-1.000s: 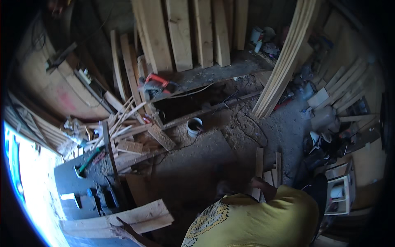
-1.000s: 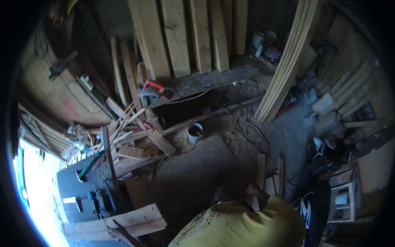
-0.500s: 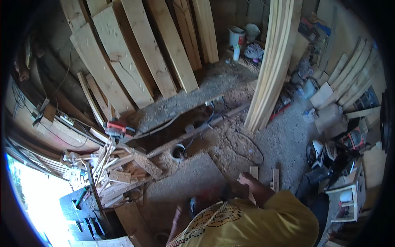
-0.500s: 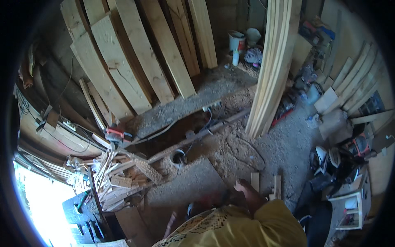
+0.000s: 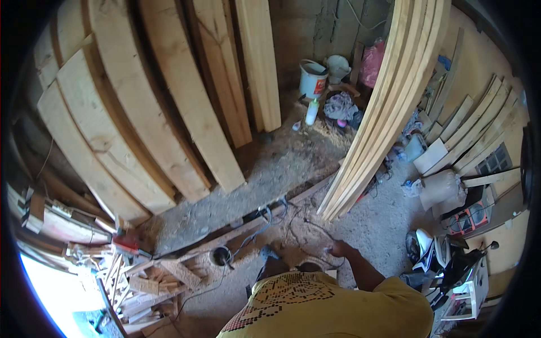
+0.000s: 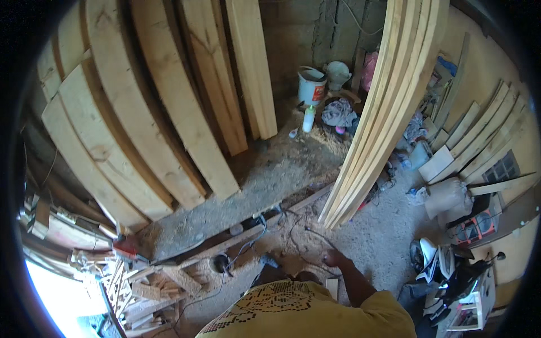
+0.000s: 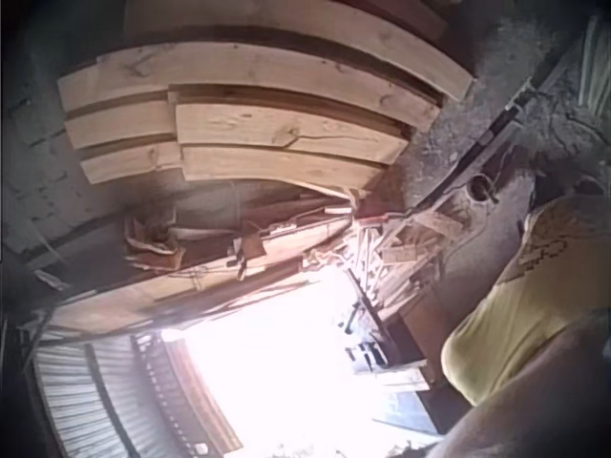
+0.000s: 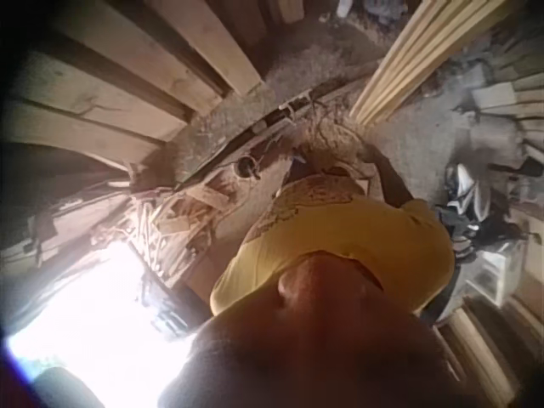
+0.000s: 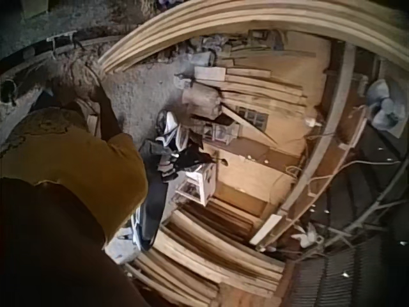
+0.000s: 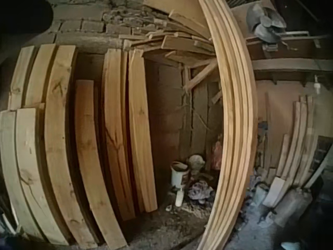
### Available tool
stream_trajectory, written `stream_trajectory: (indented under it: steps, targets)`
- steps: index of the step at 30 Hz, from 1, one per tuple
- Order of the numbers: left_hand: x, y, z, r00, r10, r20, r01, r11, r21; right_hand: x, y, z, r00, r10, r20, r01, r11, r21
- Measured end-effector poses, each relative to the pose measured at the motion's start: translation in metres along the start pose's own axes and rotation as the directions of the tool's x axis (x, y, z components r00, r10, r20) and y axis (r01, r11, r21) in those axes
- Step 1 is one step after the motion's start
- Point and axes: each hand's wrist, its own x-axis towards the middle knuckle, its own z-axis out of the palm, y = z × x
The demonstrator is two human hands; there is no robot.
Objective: Measure and cut wooden planks using a jigsaw in a woodworking shop.
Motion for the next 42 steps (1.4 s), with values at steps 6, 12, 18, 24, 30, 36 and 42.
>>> stream_trajectory:
  steps: [6,12,18,24,30,36,42]
  targets:
    - [0.064,0.095,-0.002,0.997,-0.049,-0.065,0.040,0.990,-0.133,0.160,-0.017,-0.279,0.864,0.107,-0.492,-0.180,0.978,-0.103]
    - [0.079,0.160,0.055,0.968,-0.225,-0.109,0.191,0.947,-0.258,0.371,-0.001,-0.571,0.526,-0.053,-0.849,-0.194,0.964,-0.180]
    - [0.129,0.296,0.152,0.967,-0.243,-0.080,0.202,0.917,-0.343,0.550,0.113,-0.727,0.662,-0.058,-0.747,-0.440,0.778,-0.449]
    - [0.130,0.348,0.151,0.944,-0.317,-0.094,0.263,0.892,-0.367,0.587,0.160,-0.793,0.919,-0.049,-0.390,-0.199,0.798,-0.568]
    - [0.108,0.335,0.139,0.920,-0.363,-0.149,0.280,0.873,-0.401,0.563,0.104,-0.885,0.935,-0.125,-0.331,-0.083,0.831,-0.550]
    - [0.062,0.265,0.153,0.903,-0.379,-0.203,0.244,0.841,-0.482,0.464,0.006,-0.921,0.793,-0.303,-0.529,-0.155,0.739,-0.655]
    - [-0.041,0.126,0.186,0.882,-0.274,-0.383,0.046,0.860,-0.508,0.293,-0.187,-0.862,0.749,-0.533,-0.393,0.191,0.742,-0.642]
